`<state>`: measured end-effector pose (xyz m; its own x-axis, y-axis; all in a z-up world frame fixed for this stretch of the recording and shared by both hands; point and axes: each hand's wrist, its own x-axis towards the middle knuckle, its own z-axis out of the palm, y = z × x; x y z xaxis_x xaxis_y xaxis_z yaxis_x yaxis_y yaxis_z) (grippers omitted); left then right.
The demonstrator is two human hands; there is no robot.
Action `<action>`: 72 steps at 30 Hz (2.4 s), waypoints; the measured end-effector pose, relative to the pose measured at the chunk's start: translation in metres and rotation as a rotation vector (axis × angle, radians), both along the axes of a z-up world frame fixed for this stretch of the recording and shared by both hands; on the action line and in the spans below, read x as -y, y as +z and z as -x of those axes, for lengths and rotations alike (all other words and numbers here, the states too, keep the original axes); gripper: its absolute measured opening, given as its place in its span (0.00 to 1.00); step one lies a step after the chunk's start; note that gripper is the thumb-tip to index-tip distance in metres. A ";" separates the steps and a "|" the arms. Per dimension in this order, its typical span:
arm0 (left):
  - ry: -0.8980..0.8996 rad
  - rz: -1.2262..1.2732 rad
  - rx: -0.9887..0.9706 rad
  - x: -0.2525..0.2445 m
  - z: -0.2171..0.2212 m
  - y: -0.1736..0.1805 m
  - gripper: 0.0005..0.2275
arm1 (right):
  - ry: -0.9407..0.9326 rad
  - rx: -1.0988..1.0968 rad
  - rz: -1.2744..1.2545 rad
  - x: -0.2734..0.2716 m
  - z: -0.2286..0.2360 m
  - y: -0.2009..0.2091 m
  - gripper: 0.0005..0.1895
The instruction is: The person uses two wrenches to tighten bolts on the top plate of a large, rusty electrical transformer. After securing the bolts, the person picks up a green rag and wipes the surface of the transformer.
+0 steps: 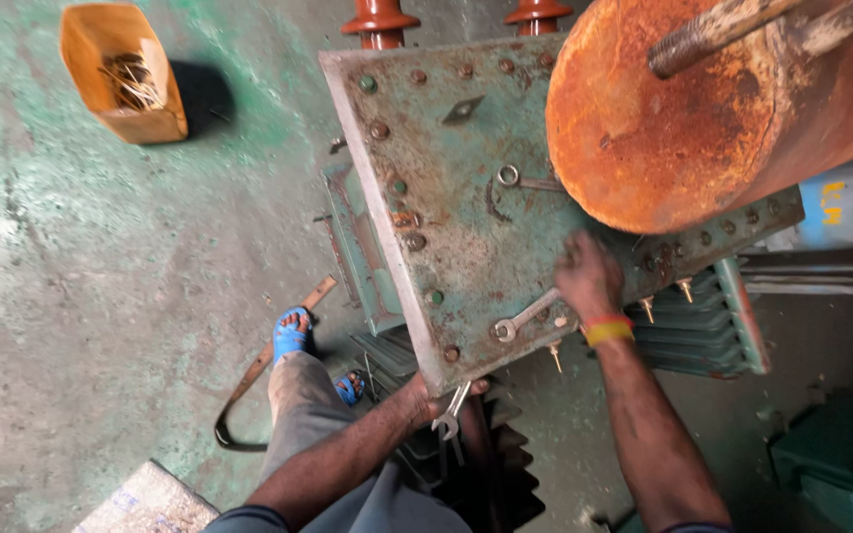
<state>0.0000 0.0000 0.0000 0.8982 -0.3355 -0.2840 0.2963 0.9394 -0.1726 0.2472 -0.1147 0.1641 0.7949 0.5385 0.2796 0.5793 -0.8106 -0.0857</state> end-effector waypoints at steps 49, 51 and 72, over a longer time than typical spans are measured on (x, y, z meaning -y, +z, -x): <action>0.012 -0.306 0.184 0.019 0.002 -0.022 0.22 | 0.334 -0.101 0.006 -0.110 0.004 0.027 0.05; 0.006 -0.024 0.083 0.016 0.001 -0.031 0.19 | 0.265 -0.086 -0.073 -0.064 -0.011 0.025 0.03; -0.183 -0.241 0.163 -0.042 0.042 -0.004 0.15 | 0.173 -0.538 -0.050 0.085 0.111 0.044 0.15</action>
